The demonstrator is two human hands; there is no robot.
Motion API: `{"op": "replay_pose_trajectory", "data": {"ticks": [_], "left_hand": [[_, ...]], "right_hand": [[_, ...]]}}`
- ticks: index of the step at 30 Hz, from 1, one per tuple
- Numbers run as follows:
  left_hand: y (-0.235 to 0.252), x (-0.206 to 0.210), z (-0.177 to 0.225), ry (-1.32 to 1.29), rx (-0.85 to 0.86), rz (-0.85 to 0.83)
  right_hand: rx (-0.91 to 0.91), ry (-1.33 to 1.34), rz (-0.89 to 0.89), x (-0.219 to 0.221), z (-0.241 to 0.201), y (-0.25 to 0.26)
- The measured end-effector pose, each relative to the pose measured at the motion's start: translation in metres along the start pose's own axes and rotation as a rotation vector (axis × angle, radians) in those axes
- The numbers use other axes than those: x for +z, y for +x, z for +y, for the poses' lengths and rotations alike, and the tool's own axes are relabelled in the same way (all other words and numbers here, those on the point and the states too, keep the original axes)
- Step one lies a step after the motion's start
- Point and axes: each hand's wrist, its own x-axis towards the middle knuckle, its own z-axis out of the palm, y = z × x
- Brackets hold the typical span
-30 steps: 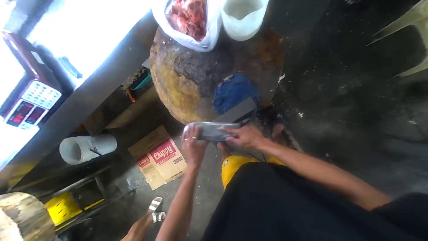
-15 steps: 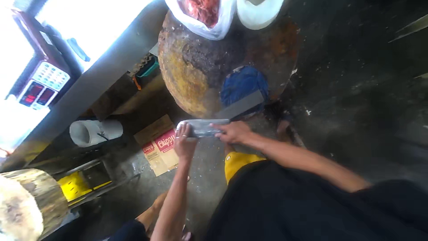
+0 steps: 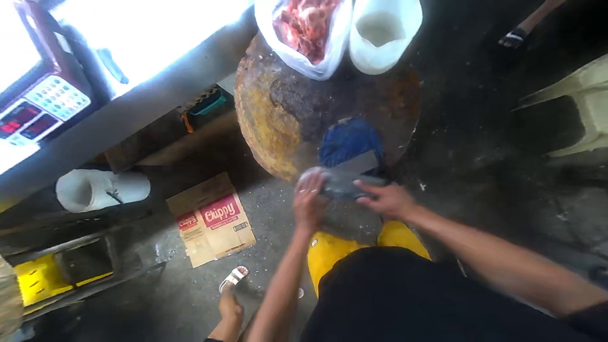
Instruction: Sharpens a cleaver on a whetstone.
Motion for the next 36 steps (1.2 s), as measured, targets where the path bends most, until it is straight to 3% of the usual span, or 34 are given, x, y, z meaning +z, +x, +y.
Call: {"op": "replay_pose_trajectory", "data": {"ticks": [3,6,9,11,13,14,16,21,25,28,33,36], "left_hand": [[-0.032,-0.127,-0.087,0.146,-0.175,-0.061],[-0.001,-0.264,-0.108,0.309,-0.057,0.051],[0.053,-0.369,-0.082,0.429,0.083,0.425],[0.085,-0.414,-0.067,0.279,0.143,0.738],[0.109,-0.434,-0.065,0.02,0.215,0.962],[0.118,-0.431,-0.068,-0.131,0.21,0.988],[0.122,-0.405,-0.08,-0.415,0.019,0.856],[0.08,-0.271,-0.123,-0.674,-0.562,0.383],[0.063,-0.192,-0.081,-0.795,-0.705,0.206],[0.109,-0.159,-0.03,-0.732,-0.592,-0.009],[0.273,-0.128,0.101,-0.393,-0.066,-0.41],[0.372,-0.07,0.145,-0.075,0.275,-0.523]], "right_hand": [[-0.193,0.082,-0.142,0.039,-0.126,0.051],[-0.339,0.413,-0.227,0.043,-0.231,0.07],[-0.324,0.758,-0.236,0.038,-0.294,0.073],[-0.208,1.014,-0.26,0.025,-0.315,0.068],[-0.107,1.222,-0.341,0.011,-0.317,0.061],[-0.067,1.303,-0.372,0.007,-0.31,0.057],[-0.028,1.415,-0.371,0.004,-0.287,0.044],[0.075,1.563,-0.229,0.006,-0.214,-0.002],[0.174,1.711,-0.023,0.005,-0.161,-0.037],[0.246,1.831,0.157,0.005,-0.13,-0.058],[0.335,1.978,0.462,0.005,-0.098,-0.086],[0.366,2.01,0.602,0.011,-0.09,-0.098]]}}
